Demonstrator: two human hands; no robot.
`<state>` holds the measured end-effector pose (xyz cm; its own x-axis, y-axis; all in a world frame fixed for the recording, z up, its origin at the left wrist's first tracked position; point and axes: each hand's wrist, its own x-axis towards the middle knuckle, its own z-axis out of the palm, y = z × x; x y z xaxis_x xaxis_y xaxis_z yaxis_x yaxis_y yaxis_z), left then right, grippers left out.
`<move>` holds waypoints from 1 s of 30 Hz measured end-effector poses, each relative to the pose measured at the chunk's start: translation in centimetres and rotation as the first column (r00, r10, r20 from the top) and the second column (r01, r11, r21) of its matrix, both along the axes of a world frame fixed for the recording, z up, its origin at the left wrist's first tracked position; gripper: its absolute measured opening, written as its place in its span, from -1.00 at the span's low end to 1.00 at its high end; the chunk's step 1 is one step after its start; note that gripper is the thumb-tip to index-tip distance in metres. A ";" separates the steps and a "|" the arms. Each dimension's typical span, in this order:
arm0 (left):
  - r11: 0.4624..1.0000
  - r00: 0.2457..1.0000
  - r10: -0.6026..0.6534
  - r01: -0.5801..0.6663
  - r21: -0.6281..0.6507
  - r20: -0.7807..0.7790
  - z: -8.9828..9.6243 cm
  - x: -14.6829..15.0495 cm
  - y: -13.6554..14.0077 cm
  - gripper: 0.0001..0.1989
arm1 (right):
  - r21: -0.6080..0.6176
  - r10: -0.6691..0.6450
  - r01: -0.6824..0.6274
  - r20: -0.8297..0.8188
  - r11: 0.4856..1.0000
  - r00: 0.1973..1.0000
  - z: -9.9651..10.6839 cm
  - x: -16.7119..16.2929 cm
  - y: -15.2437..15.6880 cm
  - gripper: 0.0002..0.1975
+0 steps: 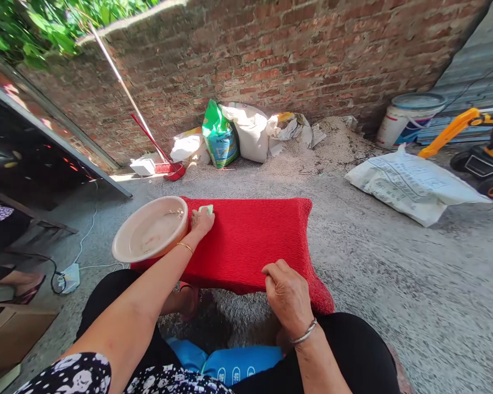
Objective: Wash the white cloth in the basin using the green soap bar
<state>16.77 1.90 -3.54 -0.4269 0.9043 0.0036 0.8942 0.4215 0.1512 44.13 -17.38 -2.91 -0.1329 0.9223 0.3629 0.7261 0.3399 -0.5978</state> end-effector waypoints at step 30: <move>0.977 0.977 -0.213 0.213 0.005 0.026 0.7 1.8 -2.2 -0.54 | 0.041 -0.026 0.029 -0.072 0.999 0.997 0.3 1.1 -0.3 -0.78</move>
<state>18.62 -0.26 -2.85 -0.2247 0.9744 -0.0033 0.9590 0.2217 0.1767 45.19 -17.68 -2.61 -0.0799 0.9090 0.4091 0.6919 0.3460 -0.6337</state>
